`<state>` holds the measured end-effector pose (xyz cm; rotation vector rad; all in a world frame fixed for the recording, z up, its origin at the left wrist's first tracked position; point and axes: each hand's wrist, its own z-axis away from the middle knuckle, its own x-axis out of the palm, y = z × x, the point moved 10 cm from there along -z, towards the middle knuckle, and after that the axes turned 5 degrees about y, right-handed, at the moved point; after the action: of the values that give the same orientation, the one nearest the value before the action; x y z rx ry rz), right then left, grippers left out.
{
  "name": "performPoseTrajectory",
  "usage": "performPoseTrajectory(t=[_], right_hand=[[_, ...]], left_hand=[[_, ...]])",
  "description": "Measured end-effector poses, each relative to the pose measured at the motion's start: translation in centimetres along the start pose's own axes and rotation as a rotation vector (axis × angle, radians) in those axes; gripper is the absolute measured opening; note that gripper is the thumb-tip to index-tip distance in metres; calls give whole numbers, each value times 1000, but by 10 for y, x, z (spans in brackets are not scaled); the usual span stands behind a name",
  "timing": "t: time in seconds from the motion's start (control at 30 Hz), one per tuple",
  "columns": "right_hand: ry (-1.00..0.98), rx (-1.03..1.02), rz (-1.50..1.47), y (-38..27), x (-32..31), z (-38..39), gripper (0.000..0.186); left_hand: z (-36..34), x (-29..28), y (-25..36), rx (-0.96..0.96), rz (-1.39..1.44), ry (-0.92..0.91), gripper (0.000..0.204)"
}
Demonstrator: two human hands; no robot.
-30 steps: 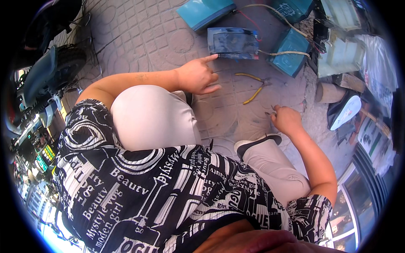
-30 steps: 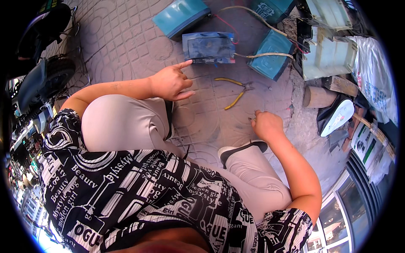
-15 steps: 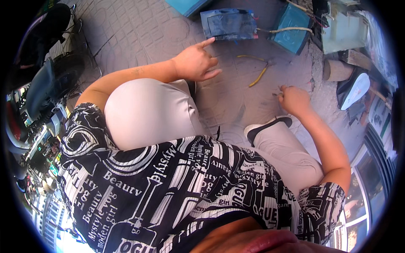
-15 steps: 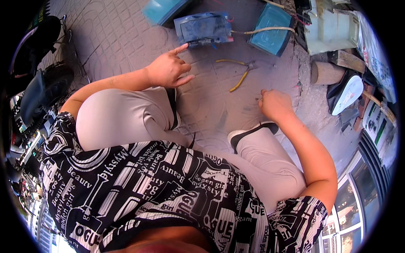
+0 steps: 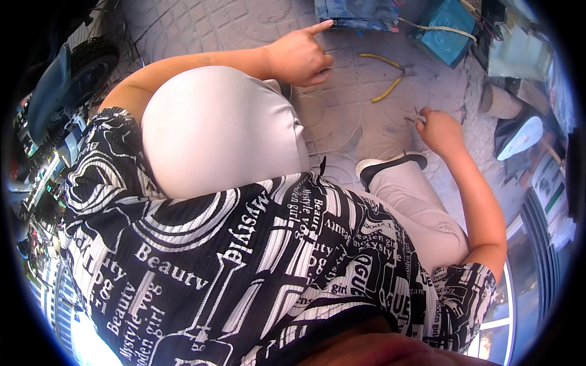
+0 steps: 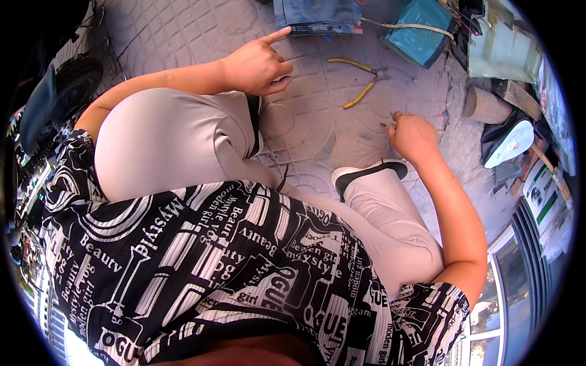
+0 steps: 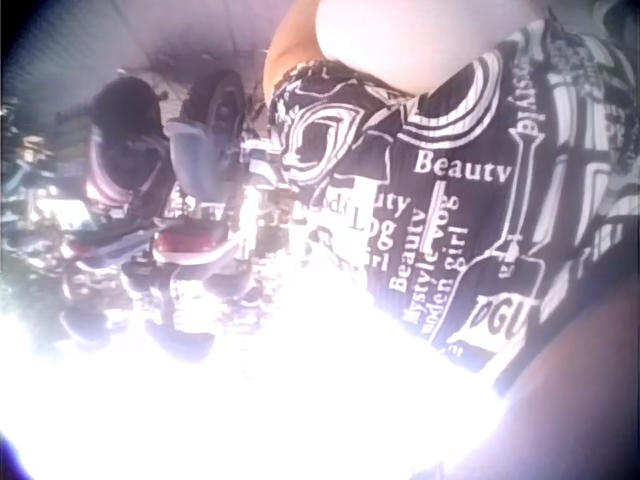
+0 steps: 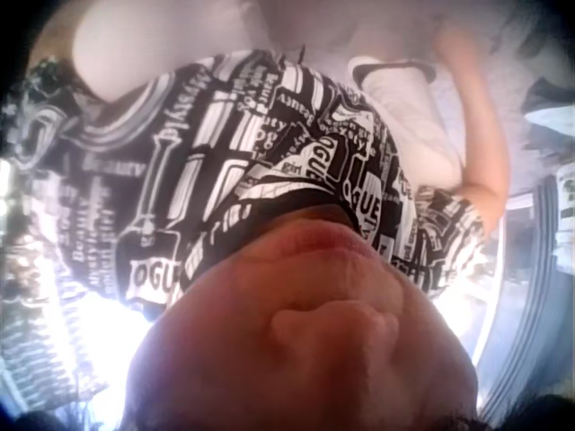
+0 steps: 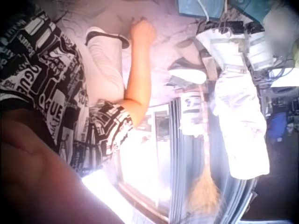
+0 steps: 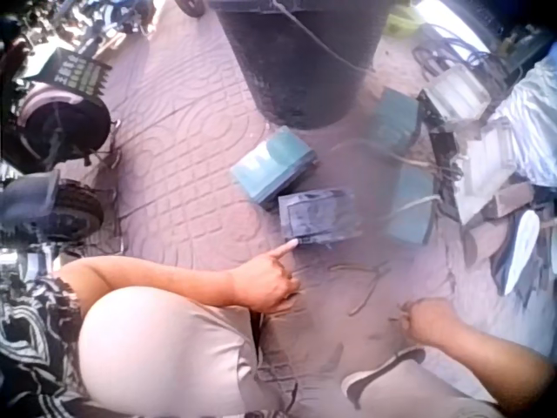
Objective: The person removes a black plastic cover from a battery pack, then uses pliers to cut wires and manipulate connections on several teal-colored batteries placed on the ground.
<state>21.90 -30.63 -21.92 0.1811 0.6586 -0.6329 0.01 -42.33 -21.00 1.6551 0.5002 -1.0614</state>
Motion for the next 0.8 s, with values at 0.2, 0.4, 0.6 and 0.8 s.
performPoseTrajectory(t=[0.2, 0.4, 0.6, 0.8], right_hand=[[0, -17, 23, -3, -3, 2, 33], [-15, -15, 25, -4, -5, 1, 34], [-61, -1, 34, -6, -6, 2, 35], [-78, -46, 67, -10, 2, 2, 30]], left_hand=[[-4, 5, 8, -3, -39, -80, 26], [-7, 7, 12, 27, -26, -122, 30], [-7, 7, 12, 10, -50, -165, 31], [-10, 2, 13, 1, -21, -136, 23]])
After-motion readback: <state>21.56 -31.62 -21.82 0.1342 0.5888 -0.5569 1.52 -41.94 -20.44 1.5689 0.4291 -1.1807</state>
